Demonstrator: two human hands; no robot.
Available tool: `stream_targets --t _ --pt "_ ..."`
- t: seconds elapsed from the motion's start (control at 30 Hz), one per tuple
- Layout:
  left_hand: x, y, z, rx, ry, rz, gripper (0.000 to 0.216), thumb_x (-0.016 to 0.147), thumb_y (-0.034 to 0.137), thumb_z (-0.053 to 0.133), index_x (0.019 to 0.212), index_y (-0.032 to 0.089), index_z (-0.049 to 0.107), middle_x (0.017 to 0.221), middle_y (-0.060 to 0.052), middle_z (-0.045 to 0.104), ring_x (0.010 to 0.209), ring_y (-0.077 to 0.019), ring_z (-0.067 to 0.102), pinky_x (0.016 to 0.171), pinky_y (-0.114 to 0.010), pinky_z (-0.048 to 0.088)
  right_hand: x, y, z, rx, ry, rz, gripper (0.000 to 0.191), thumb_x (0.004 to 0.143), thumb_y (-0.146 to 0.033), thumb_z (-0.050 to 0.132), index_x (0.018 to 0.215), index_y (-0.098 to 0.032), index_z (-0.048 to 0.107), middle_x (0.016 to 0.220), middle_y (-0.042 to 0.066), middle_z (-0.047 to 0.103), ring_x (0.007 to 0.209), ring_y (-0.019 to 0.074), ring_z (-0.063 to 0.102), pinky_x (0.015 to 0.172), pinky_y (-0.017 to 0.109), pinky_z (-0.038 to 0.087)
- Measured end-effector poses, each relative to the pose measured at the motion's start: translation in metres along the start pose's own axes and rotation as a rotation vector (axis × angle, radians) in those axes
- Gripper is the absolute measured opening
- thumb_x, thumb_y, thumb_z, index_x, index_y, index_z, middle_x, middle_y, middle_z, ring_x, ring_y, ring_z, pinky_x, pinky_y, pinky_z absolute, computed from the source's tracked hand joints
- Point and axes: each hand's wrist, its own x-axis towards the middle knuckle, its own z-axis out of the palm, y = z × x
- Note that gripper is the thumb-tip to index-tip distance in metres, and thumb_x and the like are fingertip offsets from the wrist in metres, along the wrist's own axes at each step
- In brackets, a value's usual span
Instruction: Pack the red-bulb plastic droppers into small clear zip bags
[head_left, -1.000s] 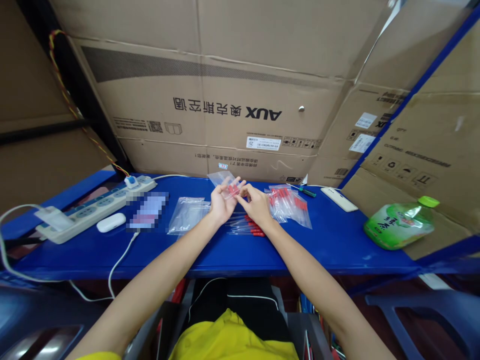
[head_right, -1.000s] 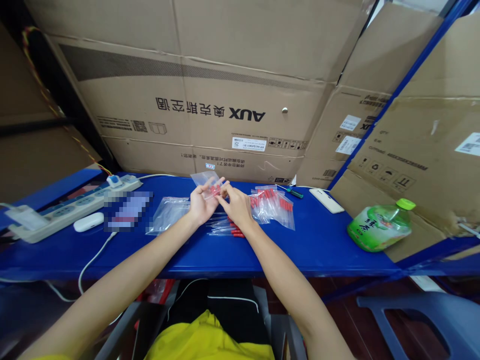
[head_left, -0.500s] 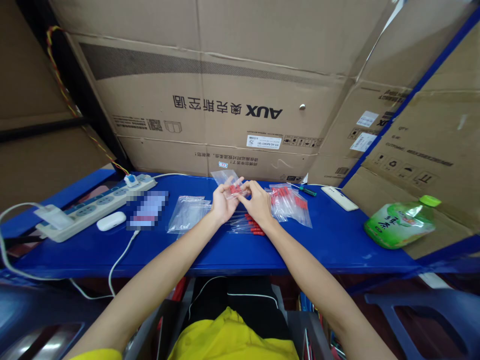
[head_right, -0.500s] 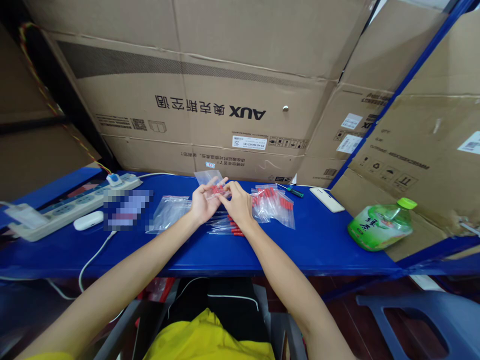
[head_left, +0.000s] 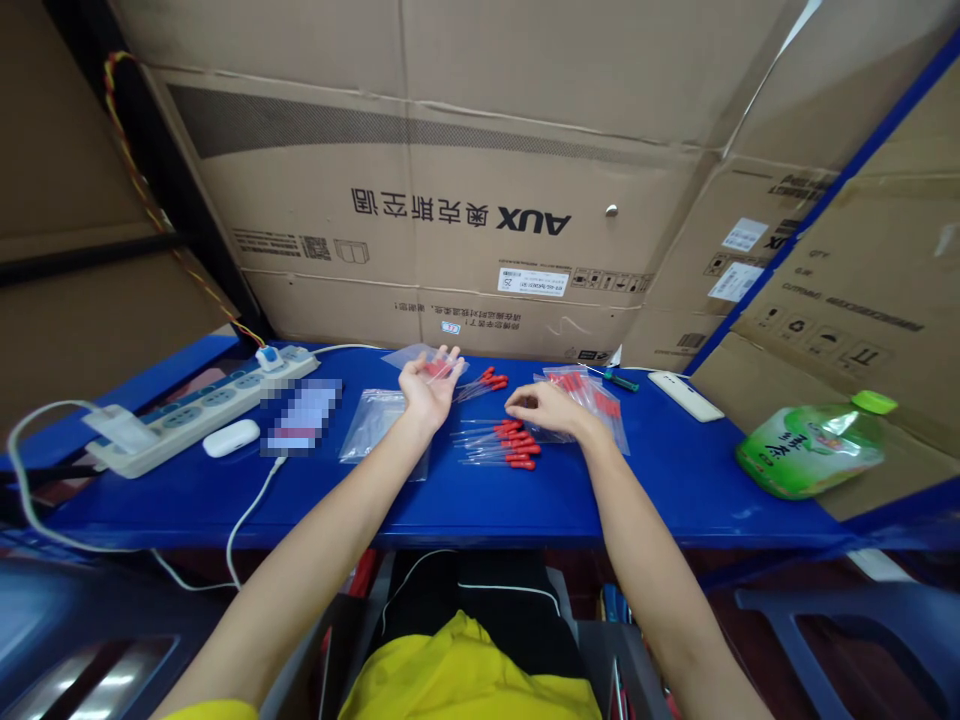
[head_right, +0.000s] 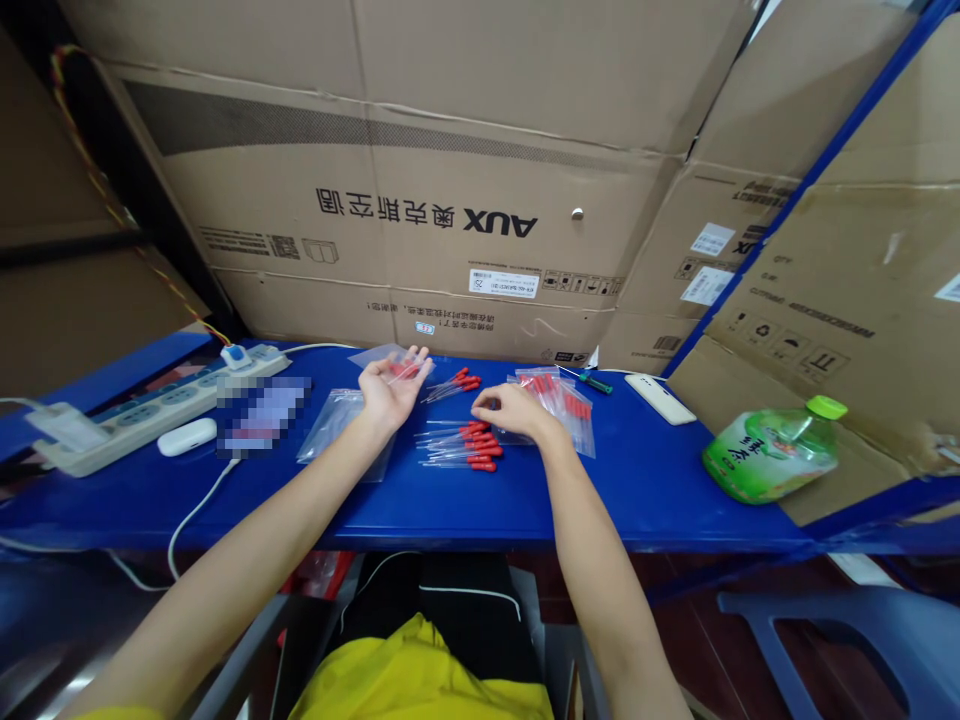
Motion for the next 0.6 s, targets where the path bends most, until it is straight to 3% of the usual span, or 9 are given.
stream_targets --t 0.1,0.33,0.43,0.6 --pt "0.001 0.000 0.000 0.000 0.006 0.007 0.017 0.076 0.015 0.050 0.091 0.023 0.046 0.125 -0.012 0.071 0.132 -0.0313 0.066 0.111 -0.050 0.053 -0.003 0.004 -0.002 0.101 -0.116 0.010 0.019 0.082 -0.032 0.078 0.096 -0.020 0.083 0.090 0.004 0.081 0.077 0.0181 0.070 0.072 0.029 0.052" --pt "0.002 0.002 0.000 0.004 0.011 0.014 0.020 0.075 0.016 0.051 0.094 0.023 0.047 0.123 -0.012 0.071 0.130 -0.0310 0.067 0.111 -0.051 0.052 -0.003 0.003 -0.006 0.164 -0.170 0.026 0.015 0.076 -0.031 0.080 0.084 -0.019 0.082 0.081 0.004 0.078 0.072 0.0169 0.068 0.067 0.028 0.052" --pt "0.002 0.003 0.000 0.002 0.003 0.011 0.020 0.076 0.017 0.051 0.095 0.023 0.048 0.123 -0.013 0.071 0.130 -0.0312 0.067 0.110 -0.052 0.053 -0.003 -0.004 -0.007 0.204 -0.079 -0.021 0.016 0.079 -0.034 0.077 0.084 -0.019 0.078 0.081 0.003 0.077 0.073 0.0165 0.067 0.069 0.028 0.052" --pt "0.001 0.002 0.002 -0.012 -0.012 0.013 0.020 0.077 0.016 0.050 0.096 0.023 0.048 0.125 -0.013 0.071 0.131 -0.0311 0.067 0.111 -0.051 0.053 -0.001 -0.021 -0.004 0.219 0.263 -0.076 0.017 0.087 -0.035 0.070 0.090 -0.019 0.073 0.088 0.002 0.077 0.073 0.0153 0.065 0.069 0.028 0.049"
